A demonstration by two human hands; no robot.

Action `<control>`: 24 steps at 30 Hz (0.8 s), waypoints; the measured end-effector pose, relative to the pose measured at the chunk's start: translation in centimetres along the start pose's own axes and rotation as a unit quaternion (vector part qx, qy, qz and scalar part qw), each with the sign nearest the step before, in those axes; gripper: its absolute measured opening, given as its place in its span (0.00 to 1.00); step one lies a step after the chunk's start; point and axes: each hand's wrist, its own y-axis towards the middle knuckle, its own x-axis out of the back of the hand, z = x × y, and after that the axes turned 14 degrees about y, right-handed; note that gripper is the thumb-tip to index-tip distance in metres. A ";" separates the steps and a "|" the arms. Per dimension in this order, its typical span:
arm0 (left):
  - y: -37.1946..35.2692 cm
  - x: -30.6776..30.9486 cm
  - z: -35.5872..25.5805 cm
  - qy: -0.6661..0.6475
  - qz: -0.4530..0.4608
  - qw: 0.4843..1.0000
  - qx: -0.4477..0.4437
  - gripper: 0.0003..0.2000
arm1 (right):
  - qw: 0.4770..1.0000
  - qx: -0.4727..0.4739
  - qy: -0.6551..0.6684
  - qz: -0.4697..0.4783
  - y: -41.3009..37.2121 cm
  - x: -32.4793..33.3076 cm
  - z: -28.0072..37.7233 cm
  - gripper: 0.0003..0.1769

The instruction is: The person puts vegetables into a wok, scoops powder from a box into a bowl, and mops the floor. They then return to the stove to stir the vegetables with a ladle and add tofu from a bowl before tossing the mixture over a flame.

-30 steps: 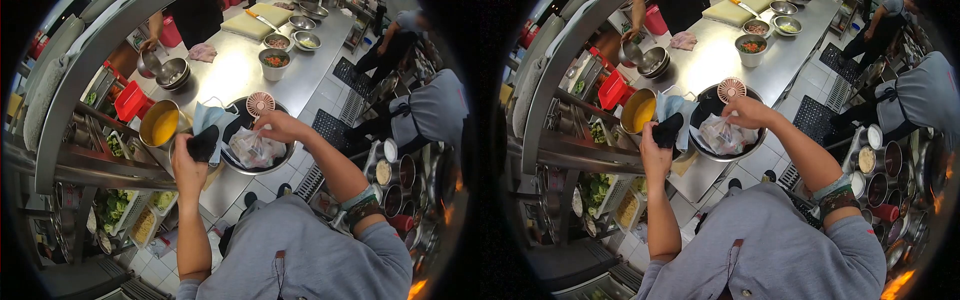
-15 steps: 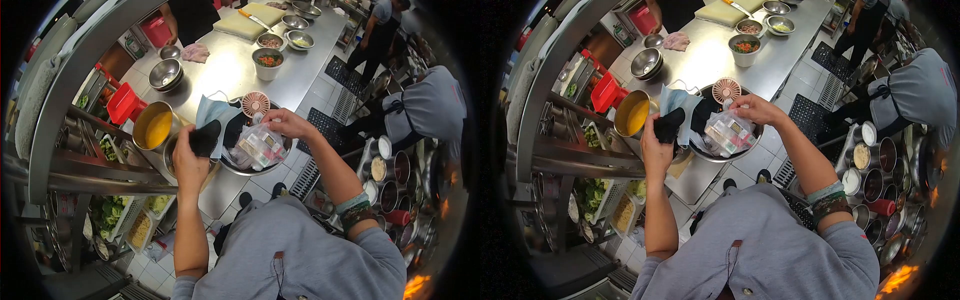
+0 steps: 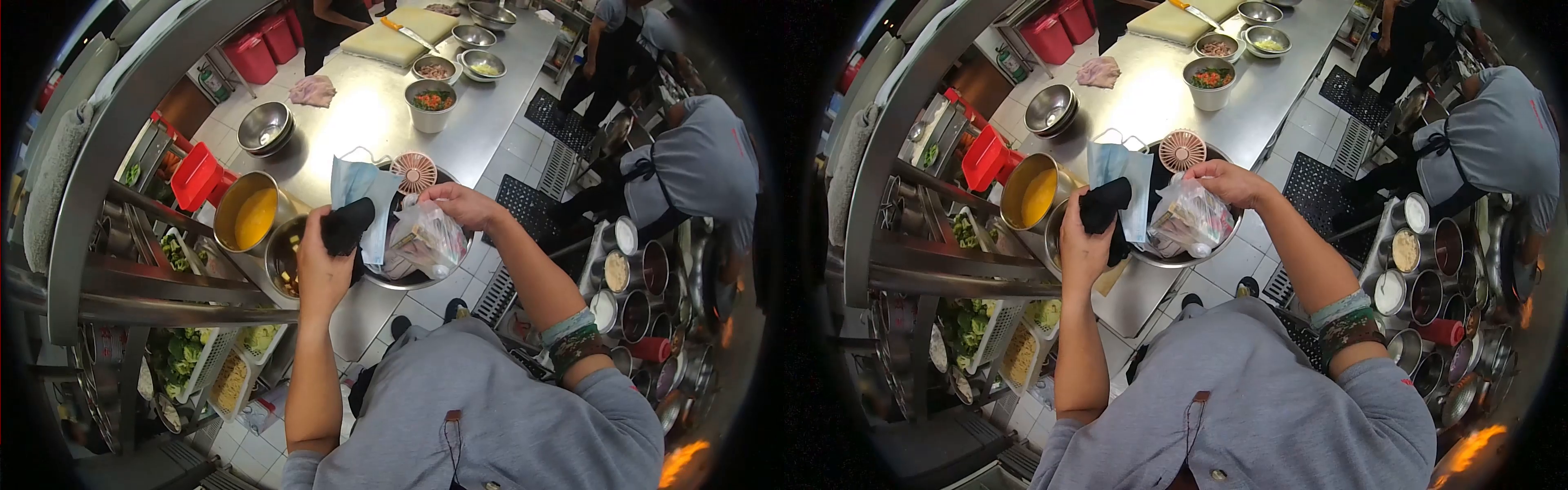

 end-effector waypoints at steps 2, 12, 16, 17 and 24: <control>-0.1 0.1 0.3 -0.016 0.001 1.000 0.002 0.24 | 0.999 0.024 -0.042 0.006 -0.2 -0.7 0.3 0.07; -0.8 -0.7 2.3 0.017 0.013 1.000 0.010 0.25 | 0.958 0.122 -0.256 -0.034 -0.3 -2.4 0.4 0.10; -0.7 -0.5 2.3 0.046 0.016 0.999 0.013 0.24 | 0.936 0.160 -0.309 -0.052 0.0 -2.1 -0.2 0.10; -0.7 -0.5 2.5 0.047 0.019 0.999 0.011 0.24 | 0.937 0.161 -0.306 -0.054 0.0 -2.1 -0.2 0.10; -0.4 1.1 2.4 0.051 -0.021 0.998 0.042 0.25 | 0.889 0.218 -0.399 -0.049 -0.7 -4.2 0.6 0.12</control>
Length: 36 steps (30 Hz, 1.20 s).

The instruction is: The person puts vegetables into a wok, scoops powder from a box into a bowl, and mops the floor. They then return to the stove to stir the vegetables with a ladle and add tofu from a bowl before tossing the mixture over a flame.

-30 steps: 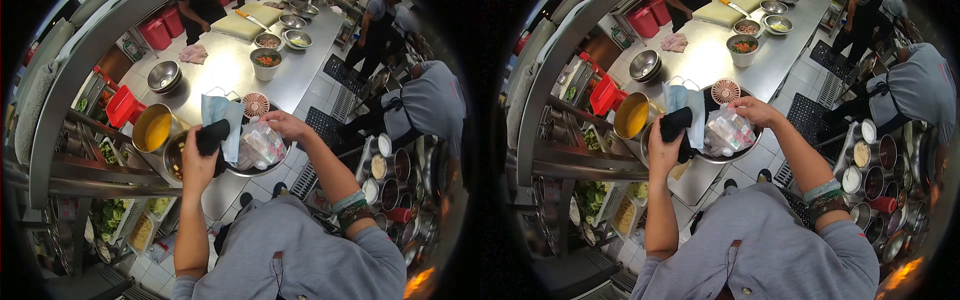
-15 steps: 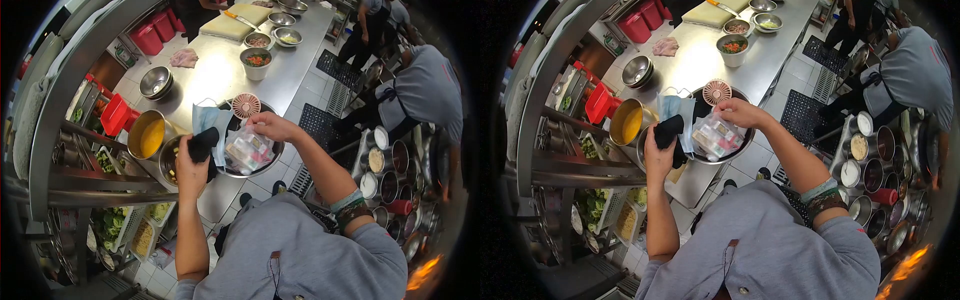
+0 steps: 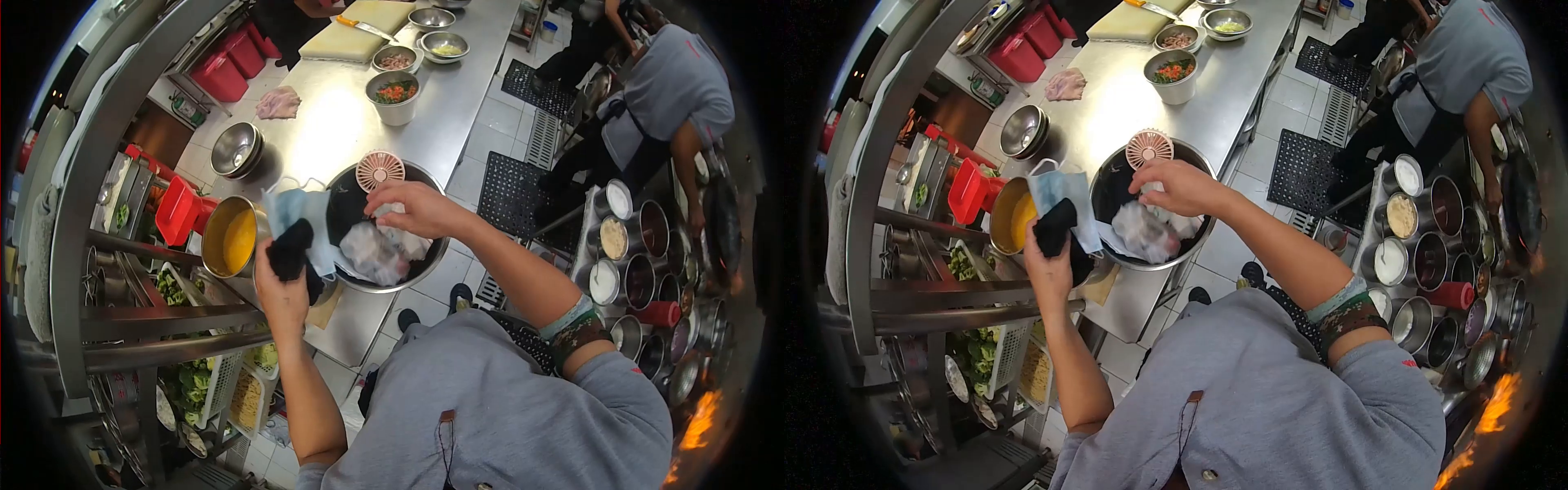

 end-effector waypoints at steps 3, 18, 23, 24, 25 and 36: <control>0.1 1.0 -0.3 -0.003 -0.039 0.999 0.004 0.24 | 0.997 0.004 -0.044 -0.057 0.3 1.0 -0.2 0.15; -1.7 3.4 -0.4 0.019 -0.070 0.997 -0.020 0.25 | 0.999 -0.030 -0.002 -0.043 -1.1 2.9 -0.3 0.19; -2.8 4.9 -0.5 0.007 -0.080 0.997 0.010 0.25 | 0.994 -0.017 0.084 -0.066 -1.7 5.9 3.3 0.21; -3.0 5.1 -0.4 0.006 -0.080 0.997 0.010 0.25 | 0.995 0.002 0.071 -0.076 -1.7 6.1 3.9 0.22; -3.2 5.2 -0.3 0.008 -0.088 0.996 0.001 0.25 | 0.995 0.044 0.038 -0.080 -1.7 5.8 4.7 0.21; -3.9 5.0 -0.6 0.009 -0.053 0.997 -0.047 0.20 | 0.997 -0.059 -0.054 -0.006 -5.5 -0.4 5.7 0.24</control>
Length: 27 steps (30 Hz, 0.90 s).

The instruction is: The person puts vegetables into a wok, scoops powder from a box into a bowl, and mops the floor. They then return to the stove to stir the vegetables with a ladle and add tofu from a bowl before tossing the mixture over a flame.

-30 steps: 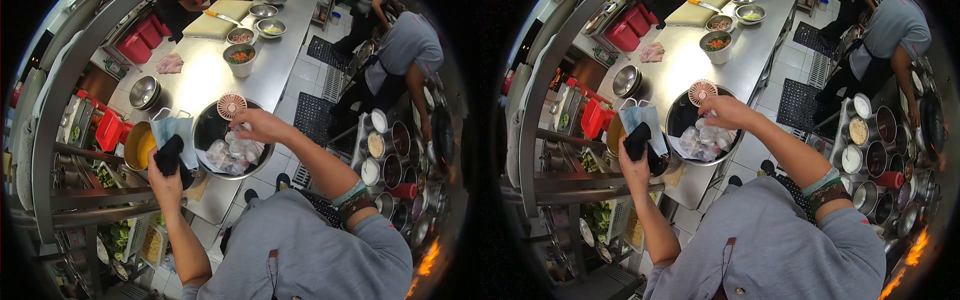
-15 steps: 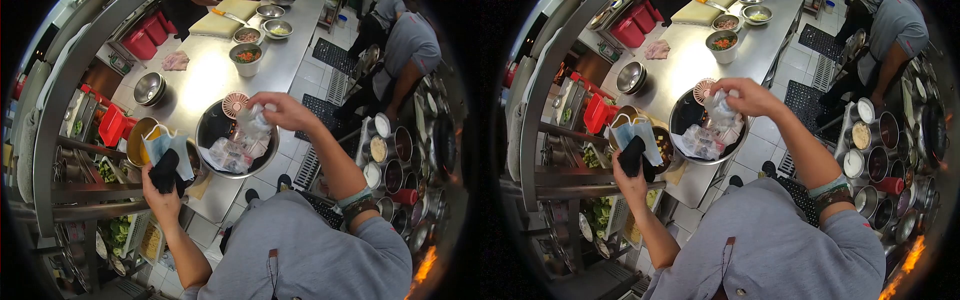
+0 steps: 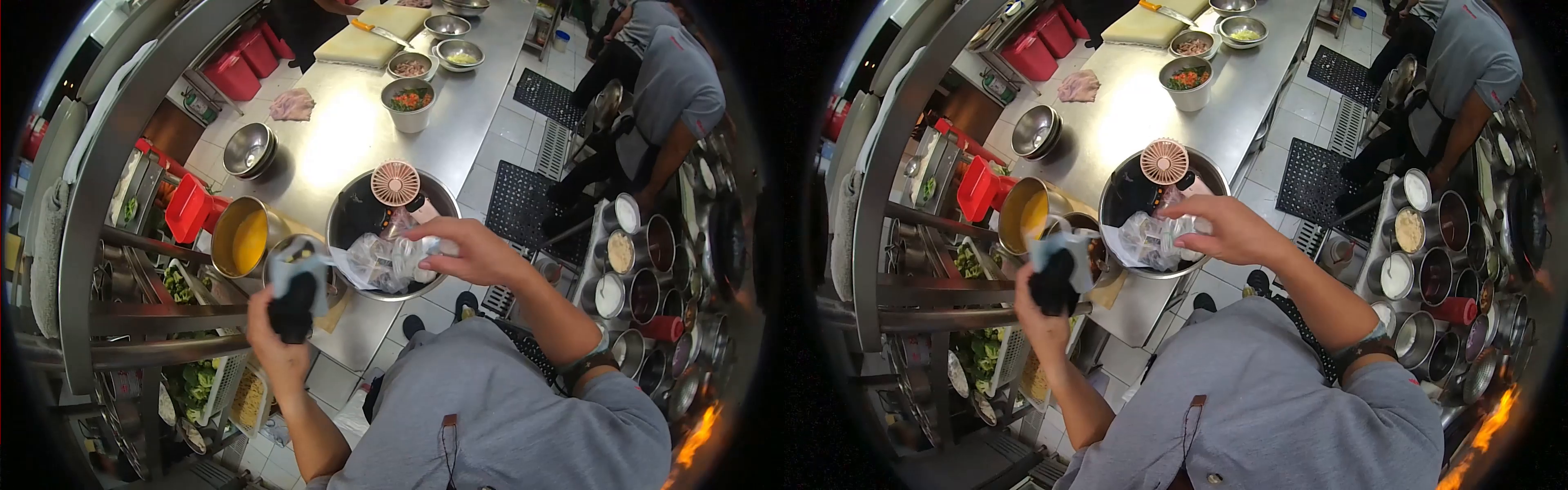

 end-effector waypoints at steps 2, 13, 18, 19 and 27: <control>-0.2 -0.7 -2.4 0.005 0.087 0.994 -0.066 0.21 | 0.934 0.059 0.335 -0.109 -0.6 0.0 1.7 0.24; -0.2 -2.3 -2.4 -0.045 0.098 0.994 -0.009 0.26 | 0.848 -0.004 0.483 -0.217 -1.0 1.4 -3.5 0.11; 0.3 0.8 -0.5 -0.098 0.015 0.994 0.034 0.23 | 0.975 0.116 0.111 -0.154 0.3 0.6 -6.5 0.19; 0.2 1.2 -0.4 -0.104 0.005 0.994 0.045 0.23 | 0.996 0.051 -0.032 -0.066 -0.1 1.0 -6.1 0.23; -0.6 1.5 -0.2 -0.081 0.002 0.995 0.055 0.24 | 0.980 -0.097 -0.157 0.078 -0.3 2.0 -3.9 0.28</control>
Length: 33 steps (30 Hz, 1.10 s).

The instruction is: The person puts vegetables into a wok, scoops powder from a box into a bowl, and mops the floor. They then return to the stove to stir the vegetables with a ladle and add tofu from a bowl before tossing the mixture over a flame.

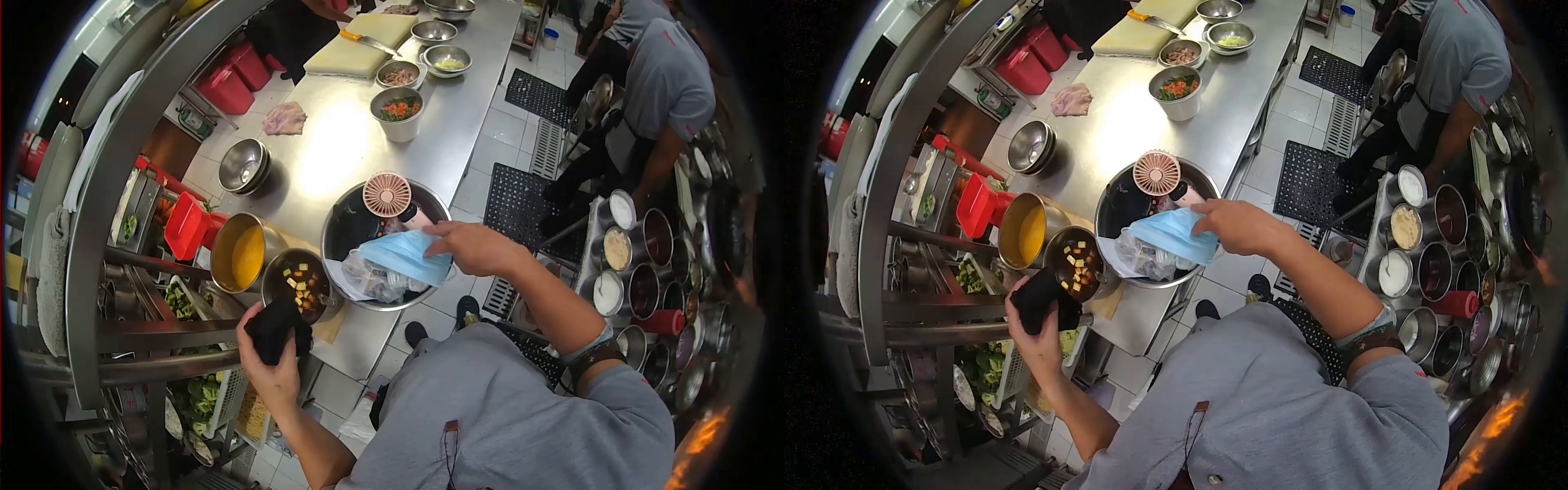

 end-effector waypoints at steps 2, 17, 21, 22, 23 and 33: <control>0.5 -0.7 -1.1 -0.006 0.029 0.999 -0.016 0.26 | 0.997 0.055 -0.048 -0.022 0.4 -1.3 -0.9 0.28; 5.4 -17.5 -3.3 0.173 0.221 0.885 -0.372 0.29 | 0.954 0.046 0.121 -0.270 -4.4 -1.0 -2.1 0.19; 5.2 -13.8 -5.1 0.131 0.165 0.923 -0.321 0.28 | 0.944 0.023 0.199 -0.263 -5.8 -1.9 -2.6 0.14; 5.1 -14.0 -4.6 0.161 0.167 0.925 -0.300 0.24 | 0.942 0.023 0.202 -0.266 -5.6 -2.4 -2.6 0.14; 4.9 -14.7 -4.2 0.164 0.168 0.924 -0.303 0.24 | 0.935 0.032 0.215 -0.279 -4.9 -3.0 -2.8 0.12; 3.6 -20.2 -0.5 0.300 0.347 0.853 -0.250 0.23 | 0.918 0.012 0.230 -0.324 -0.3 -3.9 -1.3 0.11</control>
